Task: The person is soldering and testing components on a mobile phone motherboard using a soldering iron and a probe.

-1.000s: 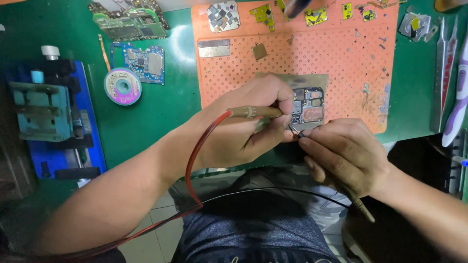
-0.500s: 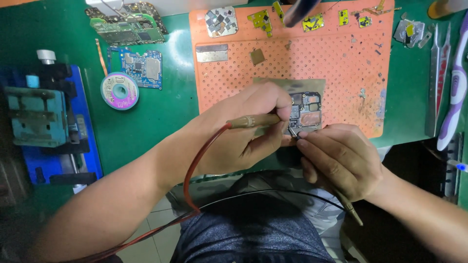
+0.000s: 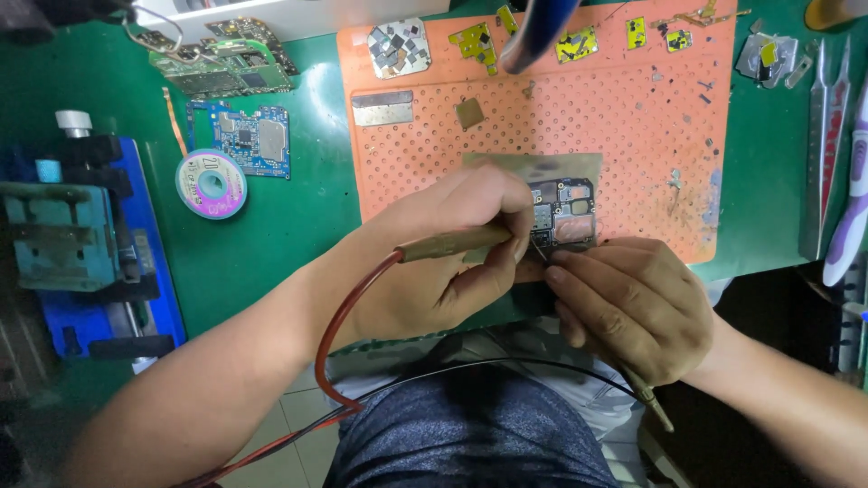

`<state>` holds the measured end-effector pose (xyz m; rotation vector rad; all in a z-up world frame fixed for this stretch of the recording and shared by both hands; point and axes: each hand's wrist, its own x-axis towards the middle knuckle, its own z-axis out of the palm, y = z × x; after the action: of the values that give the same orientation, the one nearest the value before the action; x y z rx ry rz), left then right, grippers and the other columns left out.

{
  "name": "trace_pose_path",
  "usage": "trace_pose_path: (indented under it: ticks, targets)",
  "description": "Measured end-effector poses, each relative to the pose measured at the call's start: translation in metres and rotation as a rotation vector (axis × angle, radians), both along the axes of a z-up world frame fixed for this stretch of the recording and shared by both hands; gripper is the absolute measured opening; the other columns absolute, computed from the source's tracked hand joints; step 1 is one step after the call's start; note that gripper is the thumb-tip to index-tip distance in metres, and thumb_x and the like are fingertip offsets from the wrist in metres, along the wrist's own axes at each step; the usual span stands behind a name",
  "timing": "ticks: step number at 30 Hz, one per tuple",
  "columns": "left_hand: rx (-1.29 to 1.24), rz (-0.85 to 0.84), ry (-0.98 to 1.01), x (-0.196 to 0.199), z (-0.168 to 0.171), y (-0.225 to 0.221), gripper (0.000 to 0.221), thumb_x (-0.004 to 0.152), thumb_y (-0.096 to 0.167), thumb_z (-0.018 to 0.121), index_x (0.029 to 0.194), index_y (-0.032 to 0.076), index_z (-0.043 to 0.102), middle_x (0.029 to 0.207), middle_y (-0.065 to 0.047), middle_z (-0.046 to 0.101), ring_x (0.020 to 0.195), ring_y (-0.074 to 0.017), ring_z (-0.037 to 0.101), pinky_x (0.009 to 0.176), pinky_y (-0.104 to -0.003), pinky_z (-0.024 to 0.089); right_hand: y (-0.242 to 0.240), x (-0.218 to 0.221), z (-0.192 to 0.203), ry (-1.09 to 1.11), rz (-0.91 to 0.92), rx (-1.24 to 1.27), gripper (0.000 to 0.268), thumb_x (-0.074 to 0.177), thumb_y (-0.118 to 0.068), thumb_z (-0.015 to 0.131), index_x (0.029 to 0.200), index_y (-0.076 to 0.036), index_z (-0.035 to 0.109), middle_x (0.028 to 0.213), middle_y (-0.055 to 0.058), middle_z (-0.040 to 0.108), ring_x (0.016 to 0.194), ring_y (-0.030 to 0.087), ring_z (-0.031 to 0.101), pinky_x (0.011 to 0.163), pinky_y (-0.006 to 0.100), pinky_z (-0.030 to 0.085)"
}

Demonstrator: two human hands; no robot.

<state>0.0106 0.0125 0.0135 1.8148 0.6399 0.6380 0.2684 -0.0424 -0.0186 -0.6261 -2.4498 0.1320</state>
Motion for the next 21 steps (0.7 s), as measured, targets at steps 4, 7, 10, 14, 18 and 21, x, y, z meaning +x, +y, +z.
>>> trace_pose_path:
  ticks: [4,7,10,14,18,21]
  targets:
    - [-0.006,0.032,-0.028,-0.001,-0.0006,-0.0031,0.009,0.099,0.0,0.048,0.101,0.009,0.047,0.094,-0.006,0.055,0.084,-0.0228,0.052,0.072,-0.032,0.043,0.0,0.0,0.0004,0.0,0.004,-0.001,0.031,0.103,-0.02,0.057,0.11,0.008,0.07,0.108,0.022,0.072,0.089,0.032,0.072,0.078,0.045,0.063]
    - [0.01,0.042,-0.042,-0.0015,0.0003,-0.0041,0.01,0.099,-0.001,0.048,0.102,0.008,0.046,0.095,-0.006,0.054,0.085,-0.0231,0.052,0.074,-0.032,0.043,-0.0012,0.0005,-0.0015,-0.001,0.004,-0.008,0.032,0.103,-0.02,0.057,0.111,0.007,0.069,0.109,0.023,0.072,0.089,0.033,0.072,0.078,0.046,0.063]
    - [-0.003,0.044,-0.04,-0.0018,0.0007,-0.0045,0.011,0.099,-0.001,0.049,0.103,0.009,0.046,0.095,-0.006,0.055,0.086,-0.0227,0.052,0.075,-0.032,0.044,-0.0014,0.0003,-0.0014,-0.001,0.003,-0.007,0.032,0.103,-0.02,0.057,0.111,0.008,0.069,0.109,0.023,0.072,0.089,0.034,0.072,0.078,0.046,0.064]
    - [-0.012,0.055,-0.037,-0.0025,0.0025,-0.005,0.01,0.1,0.001,0.05,0.104,0.009,0.046,0.098,-0.007,0.055,0.088,-0.0225,0.053,0.076,-0.032,0.045,-0.0016,-0.0004,0.0005,-0.002,-0.004,-0.024,0.03,0.102,-0.019,0.058,0.111,0.007,0.07,0.11,0.022,0.072,0.09,0.033,0.072,0.08,0.045,0.064]
    - [0.01,0.067,-0.034,-0.0018,0.002,-0.0053,0.01,0.101,0.0,0.051,0.103,0.009,0.046,0.096,-0.007,0.055,0.087,-0.0231,0.053,0.075,-0.033,0.045,-0.0023,0.0003,-0.0003,-0.007,-0.002,-0.017,0.029,0.102,-0.019,0.059,0.109,0.007,0.071,0.108,0.021,0.072,0.089,0.032,0.071,0.079,0.045,0.063]
    - [0.031,0.066,-0.056,-0.0024,0.0021,-0.0052,0.012,0.1,-0.002,0.051,0.103,0.008,0.046,0.096,-0.007,0.054,0.086,-0.0234,0.053,0.076,-0.033,0.044,-0.003,0.001,0.0,-0.011,-0.003,-0.039,0.029,0.102,-0.018,0.059,0.111,0.007,0.07,0.11,0.021,0.072,0.091,0.032,0.071,0.08,0.045,0.063]
